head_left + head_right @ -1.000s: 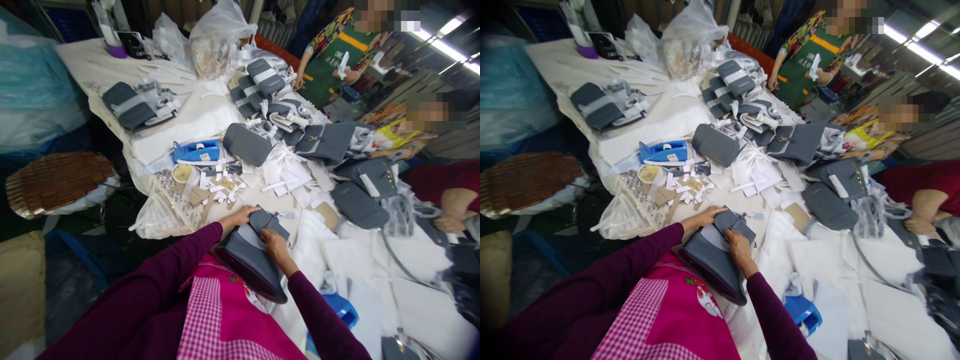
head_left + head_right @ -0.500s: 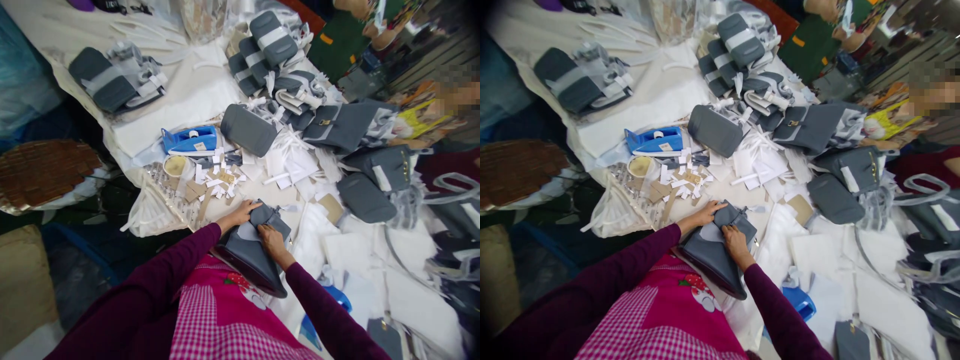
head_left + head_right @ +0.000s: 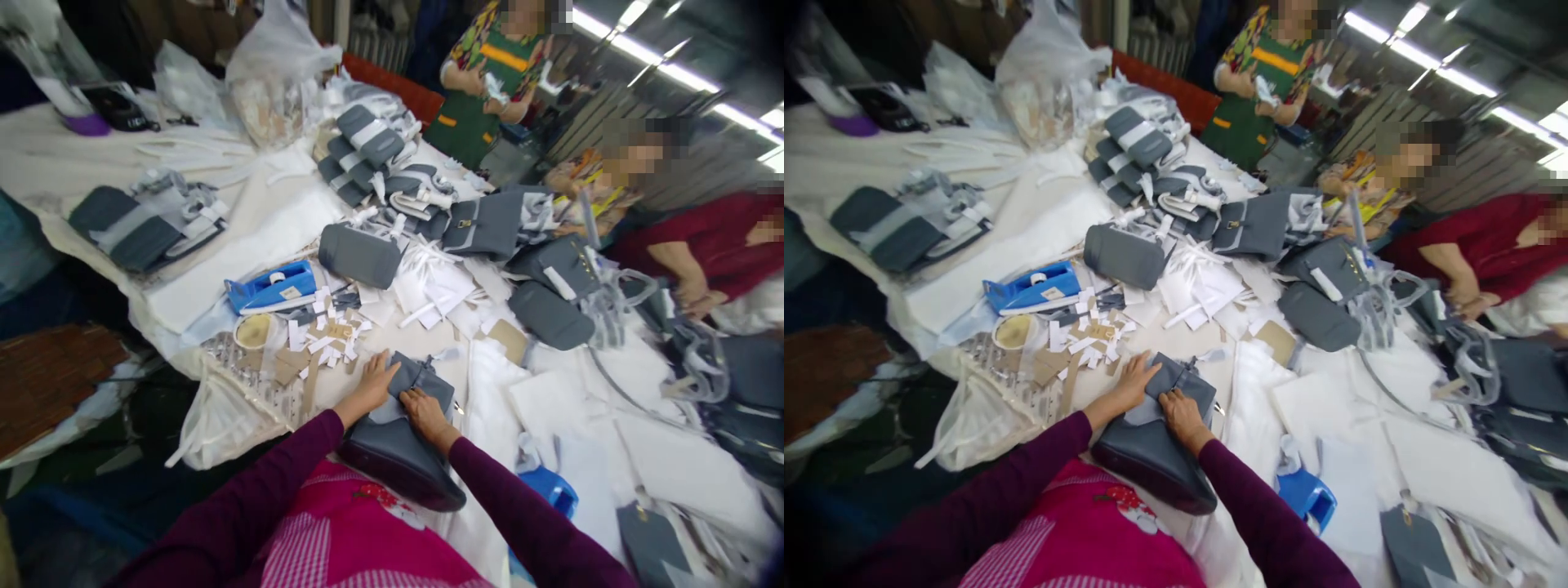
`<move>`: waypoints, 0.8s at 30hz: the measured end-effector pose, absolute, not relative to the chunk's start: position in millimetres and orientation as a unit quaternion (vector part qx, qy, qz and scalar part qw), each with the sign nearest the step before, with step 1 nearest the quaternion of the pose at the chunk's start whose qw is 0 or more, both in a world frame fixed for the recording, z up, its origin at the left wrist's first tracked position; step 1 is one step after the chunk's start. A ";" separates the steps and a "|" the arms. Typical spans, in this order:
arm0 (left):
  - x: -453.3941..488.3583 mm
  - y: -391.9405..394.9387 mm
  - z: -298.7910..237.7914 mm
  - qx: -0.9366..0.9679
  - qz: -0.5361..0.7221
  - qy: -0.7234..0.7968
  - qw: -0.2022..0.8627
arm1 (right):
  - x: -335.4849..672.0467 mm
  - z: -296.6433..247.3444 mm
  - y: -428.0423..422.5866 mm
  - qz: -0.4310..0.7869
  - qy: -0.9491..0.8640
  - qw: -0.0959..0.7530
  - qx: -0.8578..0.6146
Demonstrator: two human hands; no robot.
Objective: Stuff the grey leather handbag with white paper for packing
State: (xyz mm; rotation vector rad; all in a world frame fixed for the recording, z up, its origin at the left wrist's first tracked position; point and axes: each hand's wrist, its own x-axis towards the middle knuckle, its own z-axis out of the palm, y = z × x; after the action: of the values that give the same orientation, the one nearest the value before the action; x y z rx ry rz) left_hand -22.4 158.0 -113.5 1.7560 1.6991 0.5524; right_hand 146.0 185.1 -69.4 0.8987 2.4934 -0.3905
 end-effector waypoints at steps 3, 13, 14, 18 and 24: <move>-6.1 150.7 -83.2 0.752 0.129 0.589 0.266 | 153.0 -64.5 179.0 -0.150 0.908 0.174 0.350; 25.8 135.3 -74.8 0.770 0.009 0.573 0.279 | 284.7 -104.6 101.6 -0.446 0.466 -0.366 0.671; 27.6 135.4 -74.2 0.766 0.005 0.577 0.284 | 290.8 -112.6 91.6 -0.517 0.396 -0.349 0.673; 34.6 135.3 -66.8 0.748 0.006 0.585 0.313 | 286.2 -124.5 72.7 -0.711 0.254 -0.282 0.592; 23.5 142.2 -53.0 0.709 0.054 0.578 0.402 | 262.0 -91.8 80.5 -0.724 0.329 -0.322 0.514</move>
State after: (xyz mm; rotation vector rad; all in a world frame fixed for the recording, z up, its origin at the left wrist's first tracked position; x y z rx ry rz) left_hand 23.5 142.2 -53.0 1.7912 1.4602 0.1376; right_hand 262.0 80.5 -91.8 2.0614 1.3195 -2.9023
